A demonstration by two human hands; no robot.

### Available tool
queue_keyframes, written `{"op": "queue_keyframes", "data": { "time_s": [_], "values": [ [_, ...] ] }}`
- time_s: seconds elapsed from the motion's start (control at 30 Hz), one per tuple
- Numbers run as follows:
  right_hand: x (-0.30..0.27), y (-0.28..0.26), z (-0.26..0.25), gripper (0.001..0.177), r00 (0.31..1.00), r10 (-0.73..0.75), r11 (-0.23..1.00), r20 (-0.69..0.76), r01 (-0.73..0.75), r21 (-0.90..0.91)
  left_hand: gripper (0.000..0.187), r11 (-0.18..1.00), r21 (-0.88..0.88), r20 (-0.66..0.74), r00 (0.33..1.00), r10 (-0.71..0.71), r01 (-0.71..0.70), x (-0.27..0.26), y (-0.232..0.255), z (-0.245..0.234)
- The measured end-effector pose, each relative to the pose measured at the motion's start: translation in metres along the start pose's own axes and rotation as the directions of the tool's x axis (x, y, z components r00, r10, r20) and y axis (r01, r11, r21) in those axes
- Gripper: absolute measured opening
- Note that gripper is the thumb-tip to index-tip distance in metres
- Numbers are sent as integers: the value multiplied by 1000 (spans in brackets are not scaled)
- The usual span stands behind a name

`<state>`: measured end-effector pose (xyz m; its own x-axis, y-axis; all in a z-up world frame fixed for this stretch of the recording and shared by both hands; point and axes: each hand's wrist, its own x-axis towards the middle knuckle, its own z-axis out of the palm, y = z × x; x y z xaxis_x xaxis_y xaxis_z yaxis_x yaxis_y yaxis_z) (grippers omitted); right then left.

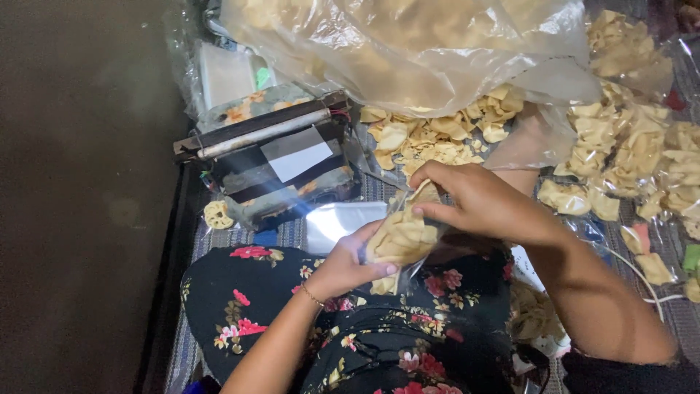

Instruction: Filling small plastic bags with fried chips from a large pile on the floor.

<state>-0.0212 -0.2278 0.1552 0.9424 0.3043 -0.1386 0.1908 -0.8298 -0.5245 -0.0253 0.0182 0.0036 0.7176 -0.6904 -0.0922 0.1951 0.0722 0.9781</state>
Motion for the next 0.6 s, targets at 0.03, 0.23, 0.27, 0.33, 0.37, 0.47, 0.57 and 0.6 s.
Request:
{"op": "queue_keyframes", "data": {
  "time_s": [0.03, 0.23, 0.27, 0.33, 0.37, 0.47, 0.57, 0.6],
  "values": [
    [-3, 5, 1, 33, 1000, 7, 1000, -4, -7, 0, 83, 1000, 0, 8, 1000, -1, 1, -1, -6, -1],
    [-23, 59, 65, 45, 975, -178, 914, 135, 113, 389, 80, 952, 152, 65, 958, -279, 267, -22, -29, 11],
    [-26, 60, 75, 28, 970, -222, 929, 100, 179, 325, 81, 954, 133, 153, 946, -287, 268, -26, -38, 14],
    [-30, 64, 88, 13, 957, -279, 933, 75, 252, 259, 82, 956, 111, 226, 929, -292, 273, -30, -55, 17],
    [-32, 68, 91, 15, 969, -194, 955, 152, 151, 256, 78, 963, 59, 216, 938, -270, 264, -30, -64, 19],
    [-33, 58, 100, 20, 962, -174, 963, 208, 123, 240, 69, 966, -15, 184, 951, -249, 256, -33, -65, 25],
    [-34, 62, 110, 20, 973, -182, 964, 144, 148, 219, 67, 953, -153, 160, 958, -236, 261, -30, -65, 30],
    [-35, 67, 115, 26, 986, -133, 972, 98, 111, 205, 68, 930, -265, 146, 964, -223, 256, -28, -67, 31]
  ]
}}
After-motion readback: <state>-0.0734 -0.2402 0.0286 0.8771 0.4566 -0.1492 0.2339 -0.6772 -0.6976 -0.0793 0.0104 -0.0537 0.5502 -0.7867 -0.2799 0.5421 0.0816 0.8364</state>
